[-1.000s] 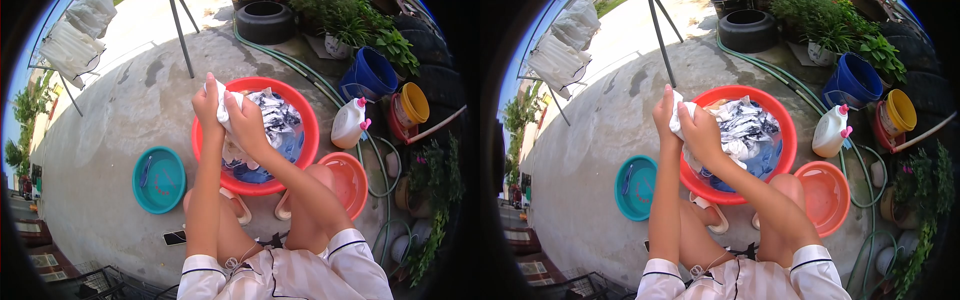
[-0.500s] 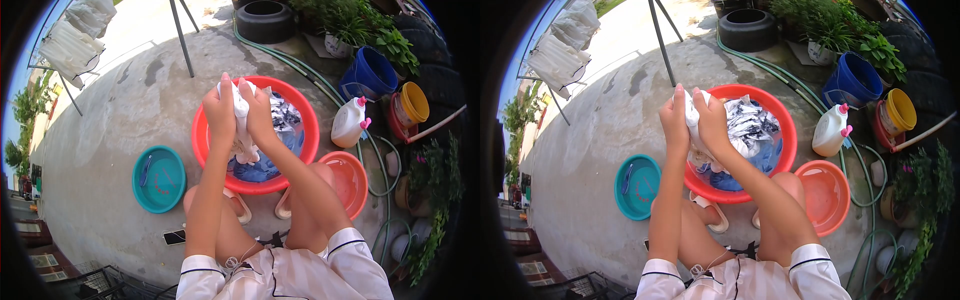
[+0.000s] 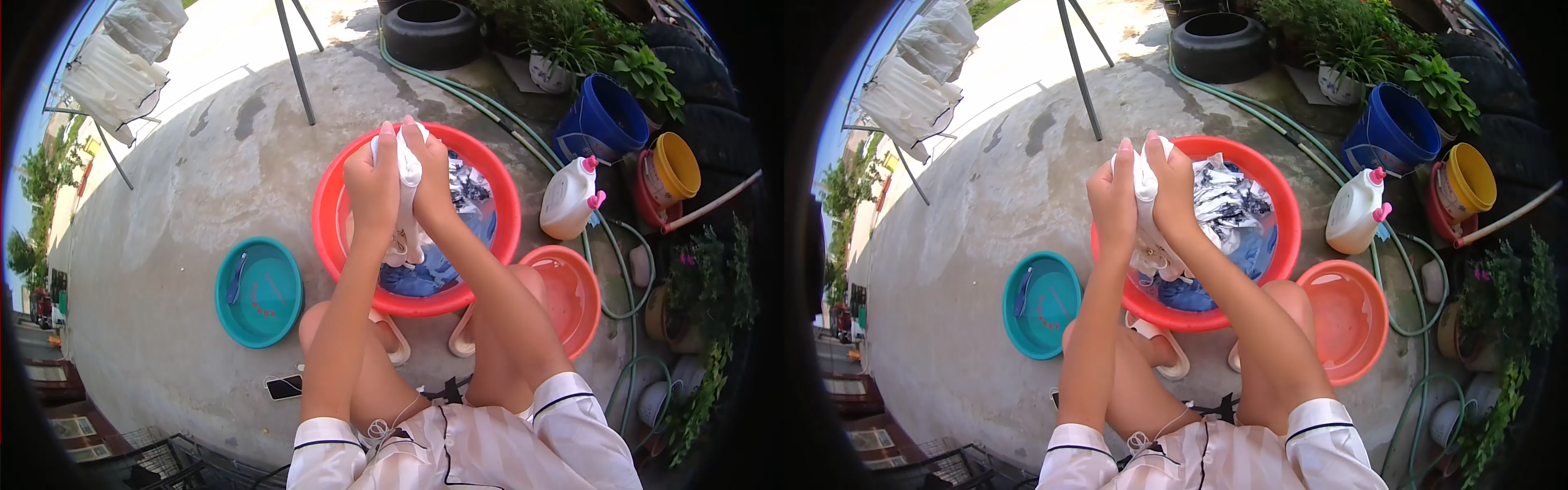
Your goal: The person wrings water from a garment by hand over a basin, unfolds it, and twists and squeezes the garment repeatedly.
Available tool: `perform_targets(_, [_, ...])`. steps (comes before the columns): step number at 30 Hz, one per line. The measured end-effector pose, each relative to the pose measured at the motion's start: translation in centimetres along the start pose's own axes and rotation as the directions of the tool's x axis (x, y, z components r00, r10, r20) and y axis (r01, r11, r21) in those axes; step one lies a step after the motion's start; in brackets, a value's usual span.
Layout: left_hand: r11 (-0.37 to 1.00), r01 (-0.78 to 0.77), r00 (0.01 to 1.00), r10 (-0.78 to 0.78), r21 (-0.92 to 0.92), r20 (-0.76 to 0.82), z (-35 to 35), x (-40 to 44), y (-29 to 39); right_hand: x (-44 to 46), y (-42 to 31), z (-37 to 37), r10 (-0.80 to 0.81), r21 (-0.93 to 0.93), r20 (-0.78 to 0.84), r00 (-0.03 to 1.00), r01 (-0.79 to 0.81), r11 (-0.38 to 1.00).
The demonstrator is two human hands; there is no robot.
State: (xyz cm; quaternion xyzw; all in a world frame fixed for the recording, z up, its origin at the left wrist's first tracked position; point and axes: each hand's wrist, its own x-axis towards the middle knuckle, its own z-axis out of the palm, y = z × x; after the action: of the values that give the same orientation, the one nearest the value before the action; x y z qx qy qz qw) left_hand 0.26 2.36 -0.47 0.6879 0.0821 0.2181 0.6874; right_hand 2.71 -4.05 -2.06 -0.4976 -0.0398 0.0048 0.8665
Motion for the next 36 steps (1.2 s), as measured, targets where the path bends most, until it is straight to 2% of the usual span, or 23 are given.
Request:
perform_targets(3, [0.987,0.051,0.997,-0.059,-0.150,-0.046,-1.3,1.2,0.0,-1.4,0.4,1.3,-0.072,-0.096,0.085,0.994,0.080,0.992])
perform_targets(6, [0.981,0.051,0.992,-0.071,-0.185,-0.105,-2.0,2.6,-0.8,-2.8,0.4,2.3,-0.129,-0.287,0.087,0.988,0.149,0.946])
perform_targets(7, [0.988,0.044,0.994,-0.058,-0.146,-0.095,-1.9,2.3,-0.8,-2.6,0.4,2.2,-0.076,-0.212,0.082,0.994,0.092,0.973])
perform_targets(10, [0.985,0.060,0.997,-0.066,-0.161,-0.029,-0.8,1.4,-0.4,-1.4,0.1,1.4,-0.087,-0.085,0.066,0.994,0.093,0.992])
perform_targets(11, [0.991,0.084,0.996,-0.086,-0.108,-0.016,-0.7,1.2,-0.4,-1.0,0.0,1.1,-0.102,-0.063,0.064,0.993,0.106,0.992])
perform_targets(14, [0.999,0.018,0.999,-0.020,0.034,0.035,0.1,-0.3,0.2,0.4,-0.1,-0.3,0.023,0.034,0.009,1.000,-0.023,0.999])
perform_targets(18, [0.999,0.024,0.998,-0.025,0.021,0.063,0.4,-0.9,0.5,0.3,-0.4,-0.3,0.055,0.039,-0.030,0.998,-0.053,0.998])
perform_targets(19, [1.000,0.009,0.999,-0.010,0.023,0.037,0.2,-0.5,0.3,0.1,-0.2,-0.2,0.009,0.019,-0.006,1.000,-0.008,1.000])
perform_targets(22, [0.989,0.037,0.999,-0.038,-0.143,-0.002,-0.9,0.7,-0.2,-1.1,-0.3,1.0,-0.040,-0.064,0.055,0.998,0.044,0.997])
perform_targets(23, [0.990,0.037,0.998,-0.043,-0.138,-0.043,-1.1,1.0,-0.1,-1.1,0.3,0.9,-0.070,-0.153,0.078,0.994,0.081,0.985])
perform_targets(26, [0.993,0.037,0.993,-0.050,-0.116,-0.109,-1.4,1.8,-0.3,-2.1,0.3,1.9,-0.066,-0.215,0.054,0.996,0.076,0.974])
perform_targets(27, [0.995,0.034,0.995,-0.043,-0.093,-0.090,-1.4,1.7,-0.5,-2.0,0.3,2.0,-0.044,-0.123,0.042,0.998,0.049,0.991])
perform_targets(30, [1.000,0.014,0.999,-0.015,-0.023,-0.028,-0.6,1.3,-0.6,-1.0,0.0,1.1,-0.050,-0.036,0.028,0.998,0.051,0.998])
perform_targets(31, [1.000,-0.002,1.000,0.002,0.003,-0.007,-0.1,0.7,-0.4,-0.7,-0.3,0.6,-0.012,0.043,0.036,0.999,0.011,0.999])
perform_targets(33, [0.997,-0.034,0.998,0.031,0.072,0.047,0.6,-0.7,0.4,0.6,-0.2,-0.6,0.035,0.065,0.018,0.999,-0.036,0.997])
perform_targets(36, [0.997,-0.059,0.998,0.057,0.046,0.042,0.8,-0.9,0.8,0.7,0.0,-0.9,0.048,0.057,0.010,0.999,-0.049,0.997])
